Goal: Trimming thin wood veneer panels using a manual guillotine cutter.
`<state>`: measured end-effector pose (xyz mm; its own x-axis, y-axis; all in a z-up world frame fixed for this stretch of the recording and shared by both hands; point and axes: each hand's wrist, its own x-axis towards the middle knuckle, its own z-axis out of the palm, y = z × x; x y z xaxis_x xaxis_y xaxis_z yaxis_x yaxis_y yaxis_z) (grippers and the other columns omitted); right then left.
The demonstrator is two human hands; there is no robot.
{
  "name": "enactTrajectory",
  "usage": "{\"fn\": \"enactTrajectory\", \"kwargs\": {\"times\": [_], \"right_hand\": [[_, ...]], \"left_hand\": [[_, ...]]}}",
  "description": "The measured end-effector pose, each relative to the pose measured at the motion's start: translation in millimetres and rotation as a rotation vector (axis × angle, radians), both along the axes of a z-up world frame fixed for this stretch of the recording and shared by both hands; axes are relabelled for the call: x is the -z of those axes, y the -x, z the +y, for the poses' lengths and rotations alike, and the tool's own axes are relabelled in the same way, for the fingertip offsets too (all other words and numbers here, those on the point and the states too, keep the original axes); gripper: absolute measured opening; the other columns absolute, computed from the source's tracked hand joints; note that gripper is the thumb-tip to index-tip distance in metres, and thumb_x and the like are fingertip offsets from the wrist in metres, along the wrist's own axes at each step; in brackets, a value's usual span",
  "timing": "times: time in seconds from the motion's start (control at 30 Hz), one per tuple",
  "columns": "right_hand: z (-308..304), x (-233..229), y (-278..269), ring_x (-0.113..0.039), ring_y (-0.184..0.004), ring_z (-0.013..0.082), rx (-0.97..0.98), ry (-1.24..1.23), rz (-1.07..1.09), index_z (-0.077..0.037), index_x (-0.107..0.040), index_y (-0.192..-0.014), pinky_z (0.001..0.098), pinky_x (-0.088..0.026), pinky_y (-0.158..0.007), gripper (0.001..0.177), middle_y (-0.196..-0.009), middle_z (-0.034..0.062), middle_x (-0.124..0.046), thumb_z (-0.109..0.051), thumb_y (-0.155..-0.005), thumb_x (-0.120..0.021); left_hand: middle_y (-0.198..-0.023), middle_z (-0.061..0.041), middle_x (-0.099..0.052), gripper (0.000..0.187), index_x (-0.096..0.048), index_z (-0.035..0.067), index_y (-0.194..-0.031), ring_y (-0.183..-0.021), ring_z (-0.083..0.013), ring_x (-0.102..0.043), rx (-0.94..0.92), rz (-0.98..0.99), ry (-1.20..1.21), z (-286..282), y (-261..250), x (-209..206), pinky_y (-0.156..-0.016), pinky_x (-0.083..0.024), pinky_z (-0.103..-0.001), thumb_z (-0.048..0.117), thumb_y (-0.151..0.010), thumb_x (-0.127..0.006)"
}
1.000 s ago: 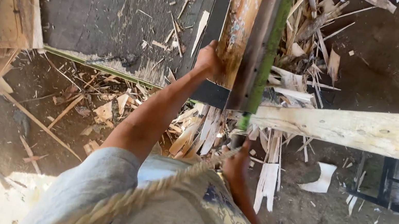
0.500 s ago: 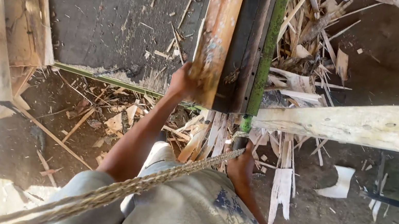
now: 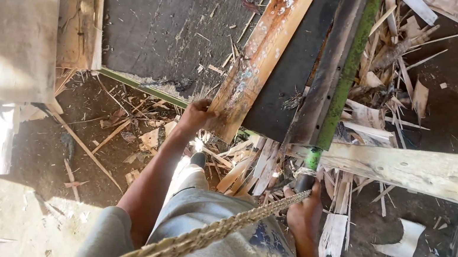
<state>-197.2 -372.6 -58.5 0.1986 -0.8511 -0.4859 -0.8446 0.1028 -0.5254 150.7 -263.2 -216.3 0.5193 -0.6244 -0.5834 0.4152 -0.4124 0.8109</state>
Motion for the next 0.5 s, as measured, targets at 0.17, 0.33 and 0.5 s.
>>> {"fn": "enactTrajectory", "kwargs": {"times": [0.17,0.33,0.5], "right_hand": [[0,-14,-3,-0.072,-0.083,0.0255,-0.050,0.035,0.017,-0.008,-0.053,-0.133,0.0412,-0.061,-0.073,0.057,-0.104,0.0148,-0.069,-0.026,-0.086,-0.078],[2,-22,-5,-0.072,-0.081,0.0261,-0.020,0.019,-0.001,-0.007,-0.053,-0.132,0.0414,-0.062,-0.072,0.057,-0.102,0.0154,-0.069,-0.025,-0.084,-0.078],[-1,-17,-2,-0.071,-0.079,0.0261,0.022,-0.011,-0.051,-0.006,-0.052,-0.134,0.0421,-0.061,-0.070,0.059,-0.101,0.0151,-0.068,-0.023,-0.084,-0.077]], "left_hand": [[-0.135,-0.013,-0.064,0.064,-0.052,0.009,-0.146,-0.111,-0.0251,-0.065,-0.218,0.377,0.122,2,7,-58,-0.083,-0.058,-0.037,0.006,-0.087,-0.073],[-0.133,-0.017,-0.064,0.071,-0.046,0.004,-0.148,-0.116,-0.0282,-0.067,-0.248,0.430,0.329,6,14,-26,-0.099,-0.059,-0.036,-0.003,-0.082,-0.074],[-0.128,-0.016,-0.069,0.068,-0.050,0.003,-0.146,-0.110,-0.0273,-0.069,-0.253,0.319,0.341,10,11,-32,-0.102,-0.058,-0.037,-0.006,-0.082,-0.071]]}}
